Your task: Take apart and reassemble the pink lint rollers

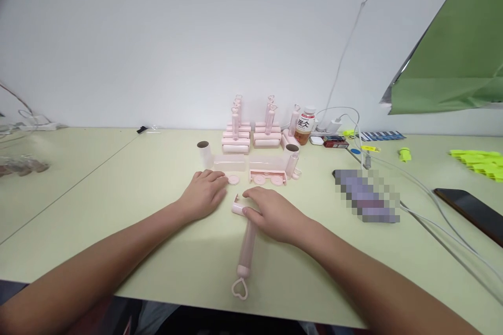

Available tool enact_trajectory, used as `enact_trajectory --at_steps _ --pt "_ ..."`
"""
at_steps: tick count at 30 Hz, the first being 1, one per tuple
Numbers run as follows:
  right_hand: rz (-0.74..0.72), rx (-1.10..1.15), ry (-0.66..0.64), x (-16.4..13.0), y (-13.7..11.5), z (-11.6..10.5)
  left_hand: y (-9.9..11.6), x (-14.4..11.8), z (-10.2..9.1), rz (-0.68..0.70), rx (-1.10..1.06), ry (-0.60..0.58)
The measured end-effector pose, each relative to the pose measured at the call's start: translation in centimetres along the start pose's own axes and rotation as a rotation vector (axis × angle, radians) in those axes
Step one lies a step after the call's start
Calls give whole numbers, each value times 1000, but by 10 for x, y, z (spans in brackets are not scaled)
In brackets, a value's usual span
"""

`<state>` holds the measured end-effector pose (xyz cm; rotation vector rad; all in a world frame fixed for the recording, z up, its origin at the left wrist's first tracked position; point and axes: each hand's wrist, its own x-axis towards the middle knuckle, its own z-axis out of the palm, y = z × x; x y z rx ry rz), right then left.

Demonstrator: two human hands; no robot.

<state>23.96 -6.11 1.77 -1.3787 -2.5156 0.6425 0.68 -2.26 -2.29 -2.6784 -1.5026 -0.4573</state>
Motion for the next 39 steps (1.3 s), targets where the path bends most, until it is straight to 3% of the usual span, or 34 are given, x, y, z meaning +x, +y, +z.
enact_trajectory --at_steps 3,9,14,19,25,29,32,36,39 --pt "-15 -41 6 -8 8 1 9 4 0 46 2 -36" --pt "-68 -95 -21 -11 12 3 20 20 6 -6 -11 -114" --pt "-112 -88 -29 -5 15 9 19 23 3 1 -37 -90" --pt "-148 -75 -45 -4 17 10 11 15 -5 -88 -7 -81" --pt "-176 -53 -58 -5 17 9 7 11 -1 -37 -3 -97" --pt "-177 -81 -48 -5 17 10 12 9 -9 -50 -114 -38" --pt "-199 -90 -10 -4 17 11 24 2 -25 -33 -377 -74" --pt "-324 -35 101 -4 17 12 40 -7 -43 16 -632 -298" --pt "-379 29 329 -5 19 12 41 -7 -44 5 -632 -256"
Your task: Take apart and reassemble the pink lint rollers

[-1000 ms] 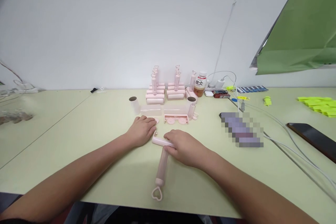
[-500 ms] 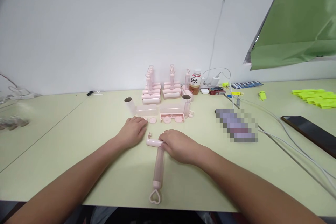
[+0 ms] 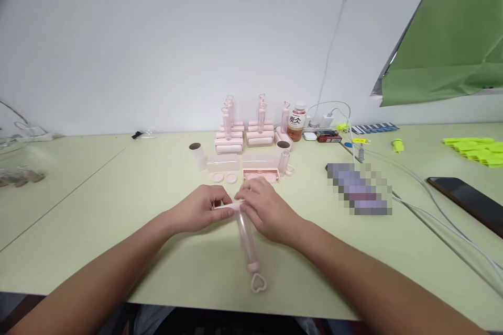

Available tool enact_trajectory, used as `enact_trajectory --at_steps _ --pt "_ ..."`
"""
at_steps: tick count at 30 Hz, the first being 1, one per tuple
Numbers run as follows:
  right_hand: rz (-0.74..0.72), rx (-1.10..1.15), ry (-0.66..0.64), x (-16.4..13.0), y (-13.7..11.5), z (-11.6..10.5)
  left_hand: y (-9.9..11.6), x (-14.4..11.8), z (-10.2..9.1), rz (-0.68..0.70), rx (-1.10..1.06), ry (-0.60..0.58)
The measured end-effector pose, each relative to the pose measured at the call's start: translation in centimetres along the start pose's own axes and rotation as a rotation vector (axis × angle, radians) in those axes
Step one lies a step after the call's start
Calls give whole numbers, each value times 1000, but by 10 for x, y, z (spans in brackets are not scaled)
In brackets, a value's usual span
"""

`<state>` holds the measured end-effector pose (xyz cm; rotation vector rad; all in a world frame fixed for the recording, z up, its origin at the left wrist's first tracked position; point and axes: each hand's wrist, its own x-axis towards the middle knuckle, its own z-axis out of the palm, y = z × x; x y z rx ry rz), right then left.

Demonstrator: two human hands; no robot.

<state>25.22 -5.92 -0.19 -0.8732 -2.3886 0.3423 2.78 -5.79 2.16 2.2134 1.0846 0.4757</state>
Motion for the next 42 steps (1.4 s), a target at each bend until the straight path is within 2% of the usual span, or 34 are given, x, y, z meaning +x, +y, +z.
enact_trajectory --at_steps 1,3,5,7,9,10,12,16,19,21,25,30,34,39,42 --pt "22 13 94 0 0 -1 -2 1 0 3 2 40" --pt "153 75 241 -1 0 -2 -8 5 2 -2 1 135" --pt "352 189 264 -1 -1 -4 -12 7 5 -21 -27 258" --pt "519 323 136 -1 -3 -4 -13 9 8 -17 -93 400" --pt "591 464 -93 0 -6 -3 -11 8 8 16 -190 466" --pt "599 521 -199 0 -7 -3 -9 7 7 27 -254 439" --pt "569 549 -313 0 -8 -2 -7 4 1 3 -433 277" --pt "370 337 -360 -1 -9 -6 -7 -2 -13 -157 -754 -164" --pt "281 265 -436 -1 -11 -10 -9 -1 -11 -179 -807 -370" --pt "268 244 -450 -1 -13 -10 -11 1 -4 -144 -863 -380" --pt "303 247 -461 -1 -13 -7 -13 5 7 -108 -957 -312" --pt "270 335 -500 -2 -12 -4 -15 5 11 -78 -997 -376" --pt "246 334 -491 -2 -12 -3 -15 5 13 -65 -1025 -379" --pt "276 244 -472 -2 -8 -2 -12 8 19 -43 -1123 -287" --pt "329 204 -439 -2 -4 -2 -12 9 15 -25 -1113 -224"
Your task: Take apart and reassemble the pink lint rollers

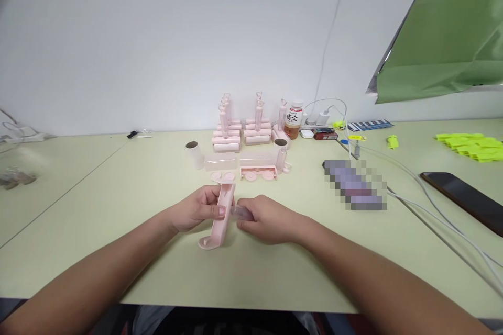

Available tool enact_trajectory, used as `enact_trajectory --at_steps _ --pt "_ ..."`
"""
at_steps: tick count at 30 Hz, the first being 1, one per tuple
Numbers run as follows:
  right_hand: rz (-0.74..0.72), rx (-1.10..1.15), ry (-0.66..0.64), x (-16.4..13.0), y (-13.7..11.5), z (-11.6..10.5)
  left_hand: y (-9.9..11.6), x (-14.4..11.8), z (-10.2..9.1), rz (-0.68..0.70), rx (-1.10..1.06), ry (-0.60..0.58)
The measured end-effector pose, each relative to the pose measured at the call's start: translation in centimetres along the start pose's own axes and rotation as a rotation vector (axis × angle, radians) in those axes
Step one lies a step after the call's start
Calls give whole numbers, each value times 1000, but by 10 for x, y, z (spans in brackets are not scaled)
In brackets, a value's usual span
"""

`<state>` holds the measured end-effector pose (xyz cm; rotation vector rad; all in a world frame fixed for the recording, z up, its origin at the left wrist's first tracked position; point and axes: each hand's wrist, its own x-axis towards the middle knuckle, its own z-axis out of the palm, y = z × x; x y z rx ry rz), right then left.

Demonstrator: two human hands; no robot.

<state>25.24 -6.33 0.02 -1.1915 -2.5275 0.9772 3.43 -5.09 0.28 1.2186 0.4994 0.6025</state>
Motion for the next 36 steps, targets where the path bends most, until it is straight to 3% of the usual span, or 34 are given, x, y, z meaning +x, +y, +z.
enact_trajectory --at_steps 6,11,16,20,23,27,31,36 --pt "-157 -110 145 7 -6 6 35 -24 -30 30 121 155" --pt "-289 -276 177 42 -19 18 60 -38 -57 110 382 384" --pt "-150 -416 103 85 -32 14 60 -37 -64 37 774 638" --pt "-94 -386 43 85 -39 12 59 -31 -60 -20 1062 751" --pt "-122 -353 -16 70 -40 21 56 -18 -56 -70 1329 706" --pt "-122 -298 -157 51 -36 36 40 9 -56 -106 1718 507" --pt "-113 -243 -210 46 -39 36 25 32 -58 -96 1793 370" --pt "-98 -219 -267 48 -47 26 28 36 -59 -41 1808 205"
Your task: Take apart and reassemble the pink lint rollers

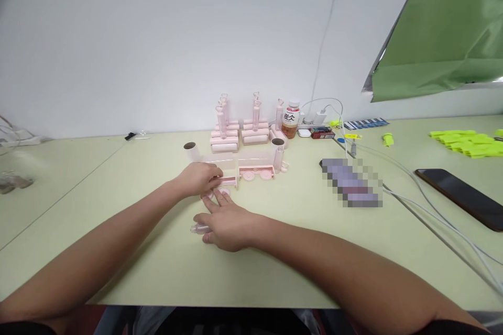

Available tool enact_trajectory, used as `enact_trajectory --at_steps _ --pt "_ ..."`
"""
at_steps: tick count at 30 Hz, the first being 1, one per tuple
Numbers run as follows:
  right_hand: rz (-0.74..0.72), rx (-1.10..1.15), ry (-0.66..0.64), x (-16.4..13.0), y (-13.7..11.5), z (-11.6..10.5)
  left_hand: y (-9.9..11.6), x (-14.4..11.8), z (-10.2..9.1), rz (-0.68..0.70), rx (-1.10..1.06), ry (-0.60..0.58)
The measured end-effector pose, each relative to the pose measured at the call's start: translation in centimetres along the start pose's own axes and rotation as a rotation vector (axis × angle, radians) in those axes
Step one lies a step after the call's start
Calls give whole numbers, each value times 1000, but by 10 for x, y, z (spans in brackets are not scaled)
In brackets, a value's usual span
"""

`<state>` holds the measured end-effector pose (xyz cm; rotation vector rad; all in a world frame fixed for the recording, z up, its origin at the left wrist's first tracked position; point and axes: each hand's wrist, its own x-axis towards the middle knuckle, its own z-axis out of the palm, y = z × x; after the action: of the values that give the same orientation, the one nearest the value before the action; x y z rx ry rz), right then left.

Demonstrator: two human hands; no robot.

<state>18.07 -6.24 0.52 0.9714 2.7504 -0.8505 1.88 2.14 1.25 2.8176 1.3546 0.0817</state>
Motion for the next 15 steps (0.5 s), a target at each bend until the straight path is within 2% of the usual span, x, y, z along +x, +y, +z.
enact_trajectory --at_steps 7,15 --pt "-40 9 15 6 5 -3 -6 -11 -7 91 -15 -12" --pt "-75 -36 102 15 19 -7 -10 -17 -8 140 -22 25"
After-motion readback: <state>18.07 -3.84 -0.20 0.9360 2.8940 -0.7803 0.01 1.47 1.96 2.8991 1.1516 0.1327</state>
